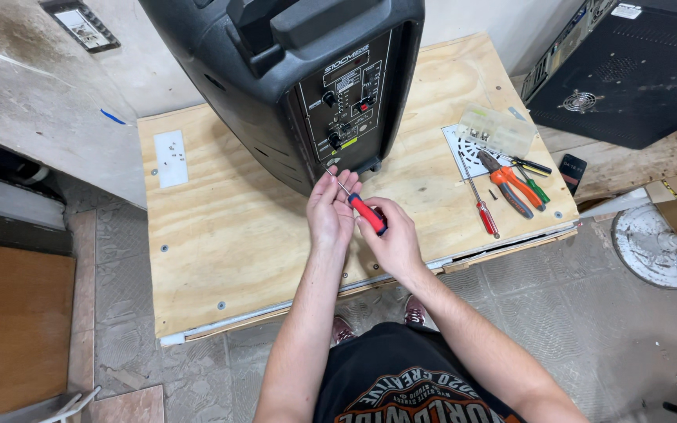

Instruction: The person uses a red-handled screwdriver to repeatedly loosen and tighten screws on the back panel of a black portable power station. The person holds the device steady with the left hand while turning the screwdriver with the right hand.

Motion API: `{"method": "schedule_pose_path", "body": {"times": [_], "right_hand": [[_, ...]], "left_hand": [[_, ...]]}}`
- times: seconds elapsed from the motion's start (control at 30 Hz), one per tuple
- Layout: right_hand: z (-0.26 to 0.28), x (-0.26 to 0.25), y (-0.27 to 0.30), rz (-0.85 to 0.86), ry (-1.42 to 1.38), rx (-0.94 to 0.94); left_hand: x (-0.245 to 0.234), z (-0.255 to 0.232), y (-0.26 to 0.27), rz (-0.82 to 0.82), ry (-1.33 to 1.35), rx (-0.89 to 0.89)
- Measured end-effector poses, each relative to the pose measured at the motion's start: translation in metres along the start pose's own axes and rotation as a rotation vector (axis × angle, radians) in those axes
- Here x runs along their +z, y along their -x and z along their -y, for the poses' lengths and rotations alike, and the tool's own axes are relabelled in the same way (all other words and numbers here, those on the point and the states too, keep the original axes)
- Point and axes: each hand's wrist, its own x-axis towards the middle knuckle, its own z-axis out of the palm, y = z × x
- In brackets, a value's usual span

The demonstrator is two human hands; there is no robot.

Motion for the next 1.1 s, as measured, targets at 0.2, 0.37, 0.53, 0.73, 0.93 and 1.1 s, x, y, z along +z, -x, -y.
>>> {"method": "schedule_pose_path", "body": {"times": [0.2,0.37,0.53,0.73,0.93,1.1], "right_hand": [[-0.015,0.012,-0.003,-0.068,0.099,-0.127],[0.003,0.001,-0.004,0.065,0.067,0.067],[0.005,-0.003,-0.008,0.136,0.112,0.123],[0.008,-0.014,-0.007,0.127,0.1,0.118],[-0.01,-0.034,-0.011,0.076,0.074,0.159],[-0.051,-0.071,-0.018,0.0,-0.027,0.244]], "left_hand": [[0.003,0.007,-0.017,-0.088,0.117,-0.001],[0.008,0.01,-0.031,-0.13,0.15,-0.047],[0.0,0.017,-0.054,-0.163,0.136,-0.082],[0.003,0.023,-0.052,-0.217,0.121,-0.092],[0.015,0.028,-0.033,-0.189,-0.027,-0.118],[0.025,0.051,-0.014,-0.08,-0.425,-0.085]]}}
